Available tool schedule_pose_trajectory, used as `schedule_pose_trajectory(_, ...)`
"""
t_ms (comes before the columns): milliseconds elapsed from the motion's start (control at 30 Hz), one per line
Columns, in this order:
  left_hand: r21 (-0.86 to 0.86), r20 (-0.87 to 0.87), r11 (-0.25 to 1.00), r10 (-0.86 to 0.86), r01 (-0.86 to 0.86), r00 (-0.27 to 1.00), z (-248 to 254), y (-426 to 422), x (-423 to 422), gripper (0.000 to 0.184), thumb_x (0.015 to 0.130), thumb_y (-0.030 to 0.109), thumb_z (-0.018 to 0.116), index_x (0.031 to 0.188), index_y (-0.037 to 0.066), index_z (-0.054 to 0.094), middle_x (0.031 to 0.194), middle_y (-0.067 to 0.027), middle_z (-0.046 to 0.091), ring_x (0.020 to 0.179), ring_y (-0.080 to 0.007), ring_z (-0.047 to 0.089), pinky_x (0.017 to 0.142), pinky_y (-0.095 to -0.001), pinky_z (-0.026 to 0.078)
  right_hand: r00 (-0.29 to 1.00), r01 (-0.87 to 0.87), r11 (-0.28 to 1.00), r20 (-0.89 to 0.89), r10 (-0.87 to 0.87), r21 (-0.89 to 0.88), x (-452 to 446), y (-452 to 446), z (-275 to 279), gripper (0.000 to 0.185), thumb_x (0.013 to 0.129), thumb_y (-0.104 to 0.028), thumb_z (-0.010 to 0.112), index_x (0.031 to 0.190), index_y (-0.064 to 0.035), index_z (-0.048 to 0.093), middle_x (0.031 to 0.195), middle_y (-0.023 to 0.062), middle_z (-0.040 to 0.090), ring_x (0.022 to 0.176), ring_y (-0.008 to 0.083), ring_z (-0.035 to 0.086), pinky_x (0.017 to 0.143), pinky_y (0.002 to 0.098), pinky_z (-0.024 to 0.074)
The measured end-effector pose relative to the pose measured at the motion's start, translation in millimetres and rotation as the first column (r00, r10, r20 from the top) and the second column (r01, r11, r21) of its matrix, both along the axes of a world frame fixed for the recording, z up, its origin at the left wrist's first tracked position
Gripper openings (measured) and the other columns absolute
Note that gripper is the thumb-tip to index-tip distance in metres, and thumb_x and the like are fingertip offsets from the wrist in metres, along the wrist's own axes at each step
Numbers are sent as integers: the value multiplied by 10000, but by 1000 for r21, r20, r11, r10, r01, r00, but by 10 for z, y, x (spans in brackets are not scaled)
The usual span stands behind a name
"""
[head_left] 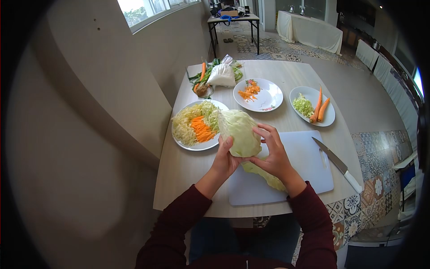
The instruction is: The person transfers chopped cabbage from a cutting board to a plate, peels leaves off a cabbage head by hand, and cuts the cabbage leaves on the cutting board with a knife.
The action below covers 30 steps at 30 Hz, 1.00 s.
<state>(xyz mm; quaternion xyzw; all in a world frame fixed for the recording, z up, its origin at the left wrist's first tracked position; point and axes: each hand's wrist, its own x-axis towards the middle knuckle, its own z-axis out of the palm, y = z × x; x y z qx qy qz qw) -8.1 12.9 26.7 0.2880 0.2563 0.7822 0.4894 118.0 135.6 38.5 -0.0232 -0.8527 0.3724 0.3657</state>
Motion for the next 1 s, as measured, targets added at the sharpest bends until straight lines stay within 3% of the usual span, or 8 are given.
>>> schedule_pose_trajectory(100, 1, 61, 1000, 21, -21, 998, -63, 22, -46, 687, 898, 408, 563, 1361, 95, 164, 1338, -170, 379, 1203, -319, 487, 884, -467, 530, 997, -45, 996, 56, 49, -76, 25, 14, 42, 737, 676, -290, 801, 1315, -133, 468, 1319, 169, 406, 1191, 334, 464, 957, 400, 430)
schedule_pose_trajectory(300, 9, 71, 997, 79, -80, 994, -121, 57, -87, 683, 899, 327, 592, 1355, 117, 130, 1333, -158, 368, 1215, -310, 469, 902, -473, 519, 999, -11, 1000, 31, 11, -1, 34, 47, 72, 636, 690, -258, 794, 1258, -130, 538, 1309, 155, 430, 1198, 314, 469, 910, 384, 465)
schedule_pose_trajectory(333, 16, 64, 996, 92, -93, 994, -121, 62, -76, 693, 896, 309, 601, 1356, 126, 116, 1334, -156, 362, 1217, -308, 465, 902, -470, 519, 1000, -1, 1000, -23, 2, 31, 33, 36, 63, 582, 686, -241, 796, 1208, -126, 565, 1304, 152, 437, 1195, 316, 472, 910, 393, 464)
schedule_pose_trajectory(433, -87, -151, 959, 255, -270, 955, -70, 58, 25, 759, 869, 463, 589, 1385, 130, 143, 1337, -147, 392, 1199, -289, 491, 860, -422, 546, 994, 25, 992, -105, -12, 124, 20, 2, 59, 422, 675, -190, 798, 1051, -113, 622, 1289, 145, 458, 1184, 321, 480, 913, 417, 460)
schedule_pose_trajectory(633, -75, -128, 958, 267, -278, 955, -64, 42, 46, 787, 855, 439, 623, 1376, 138, 116, 1340, -145, 370, 1222, -289, 463, 894, -436, 522, 998, 22, 980, -59, -11, 198, 28, -20, 34, 227, 703, -141, 764, 847, -92, 596, 1269, 138, 478, 1166, 330, 488, 911, 426, 459)
schedule_pose_trajectory(700, -41, -12, 968, 246, -246, 969, -113, 51, -12, 770, 869, 312, 635, 1370, 177, 67, 1351, -140, 332, 1228, -301, 448, 902, -463, 505, 999, 11, 972, -53, 2, 234, 31, -45, 63, 192, 727, -129, 742, 839, -83, 593, 1266, 140, 478, 1163, 325, 490, 907, 428, 460)
schedule_pose_trajectory(733, -24, 45, 972, 233, -232, 971, -141, 56, -42, 776, 876, 248, 641, 1366, 196, 42, 1357, -137, 313, 1232, -306, 440, 905, -476, 496, 999, 5, 979, -47, 4, 204, 32, -56, 72, 174, 739, -121, 729, 835, -78, 591, 1263, 142, 478, 1163, 324, 491, 906, 429, 459)
schedule_pose_trajectory(1000, -37, 64, 981, 192, -190, 979, -117, 43, -87, 772, 879, 217, 636, 1365, 208, 37, 1356, -136, 306, 1239, -291, 423, 940, -485, 469, 998, -54, 998, -29, 55, 21, 40, -41, 81, 123, 768, -88, 688, 822, -51, 583, 1183, 146, 501, 1077, 302, 529, 857, 387, 460)
